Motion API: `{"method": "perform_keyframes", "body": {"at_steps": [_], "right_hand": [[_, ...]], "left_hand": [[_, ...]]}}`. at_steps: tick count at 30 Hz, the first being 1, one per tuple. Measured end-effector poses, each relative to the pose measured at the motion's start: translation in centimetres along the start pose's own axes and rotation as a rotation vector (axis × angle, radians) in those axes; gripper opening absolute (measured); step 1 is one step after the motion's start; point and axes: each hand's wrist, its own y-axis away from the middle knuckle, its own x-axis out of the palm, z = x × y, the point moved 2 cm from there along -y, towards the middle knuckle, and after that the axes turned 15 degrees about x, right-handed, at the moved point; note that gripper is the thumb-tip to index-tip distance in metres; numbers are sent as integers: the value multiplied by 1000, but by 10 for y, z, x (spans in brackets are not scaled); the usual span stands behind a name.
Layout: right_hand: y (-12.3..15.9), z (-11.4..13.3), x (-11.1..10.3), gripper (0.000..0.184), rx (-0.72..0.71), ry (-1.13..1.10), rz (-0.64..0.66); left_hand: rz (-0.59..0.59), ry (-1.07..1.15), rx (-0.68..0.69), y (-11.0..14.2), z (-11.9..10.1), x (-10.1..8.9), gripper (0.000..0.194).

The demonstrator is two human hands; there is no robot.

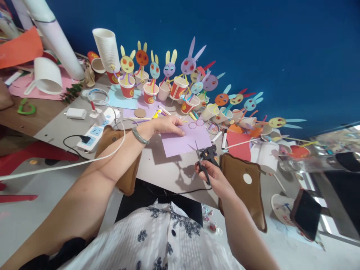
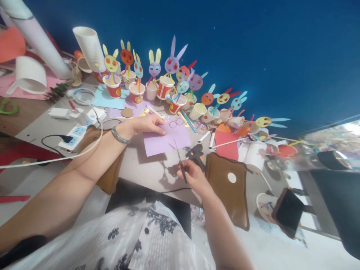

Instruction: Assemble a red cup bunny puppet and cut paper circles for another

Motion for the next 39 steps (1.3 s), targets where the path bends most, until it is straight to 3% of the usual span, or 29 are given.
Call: {"method": "perform_keyframes", "body": {"at_steps": [17,22,29,35,39], "right_hand": [[-14,-5,6,60,37,-95,2],[-15,-8,4,55,51,-60,-32],[-16,-10,4,50,30,-26,-48],[-16,-9,4,50,24,-13,-62],[-15,-2,8,49,32,1,-24]], "left_hand": [[-34,-164,-74,-3,13,-7,13],[-8,-165,-122,-3,18,-8,16],[-50,-262,-71,-6,20,-12,25],[-55,-196,-110,-4,15,-9,12],[-45,-140,-112,-2,8,-4,22]]}}
